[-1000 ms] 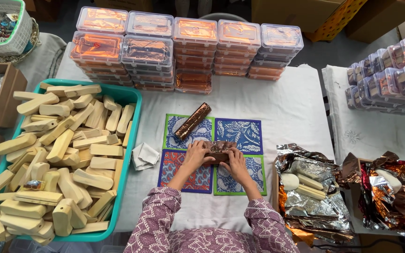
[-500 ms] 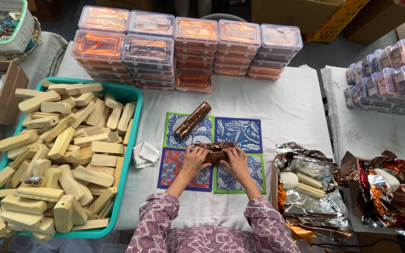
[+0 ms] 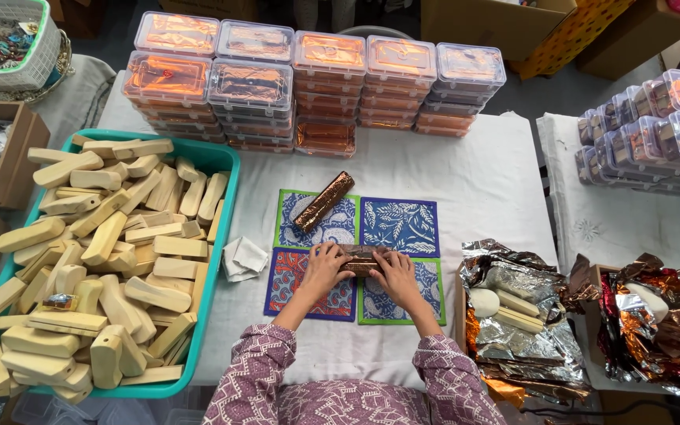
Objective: The person wraps small wooden blocks in copper foil, wipes them with a white cloth, and places them into clear plastic containers. They repeat this process for multiple blocks, stacking the finished containers on the table.
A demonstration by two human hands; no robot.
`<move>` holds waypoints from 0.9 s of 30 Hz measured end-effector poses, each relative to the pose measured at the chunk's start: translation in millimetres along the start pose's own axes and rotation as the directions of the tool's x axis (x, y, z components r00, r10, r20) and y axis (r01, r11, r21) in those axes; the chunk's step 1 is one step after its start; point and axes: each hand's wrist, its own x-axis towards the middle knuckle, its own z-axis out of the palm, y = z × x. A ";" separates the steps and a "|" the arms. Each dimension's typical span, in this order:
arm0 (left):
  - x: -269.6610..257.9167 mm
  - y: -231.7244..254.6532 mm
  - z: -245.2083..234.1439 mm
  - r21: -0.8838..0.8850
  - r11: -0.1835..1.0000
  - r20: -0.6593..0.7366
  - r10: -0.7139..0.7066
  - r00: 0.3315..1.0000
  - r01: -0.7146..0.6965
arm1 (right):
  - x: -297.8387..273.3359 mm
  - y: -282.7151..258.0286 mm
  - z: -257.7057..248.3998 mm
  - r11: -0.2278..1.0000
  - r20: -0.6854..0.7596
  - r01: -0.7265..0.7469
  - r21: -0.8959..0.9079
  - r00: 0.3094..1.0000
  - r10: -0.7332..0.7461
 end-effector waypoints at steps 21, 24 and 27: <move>10.9 2.8 -13.6 -0.006 0.996 -0.022 -0.086 0.996 0.086 | 20.8 -2.2 -15.0 0.995 0.084 -0.086 0.048 0.993 0.082; 13.2 1.8 -11.2 0.002 0.997 -0.064 -0.074 0.995 0.074 | 25.1 7.4 -10.7 0.993 0.105 -0.050 0.109 0.994 0.039; 15.0 0.6 -11.5 -0.019 0.994 -0.051 -0.112 0.992 0.111 | 29.2 10.6 -14.4 0.980 0.188 -0.076 0.186 0.981 0.040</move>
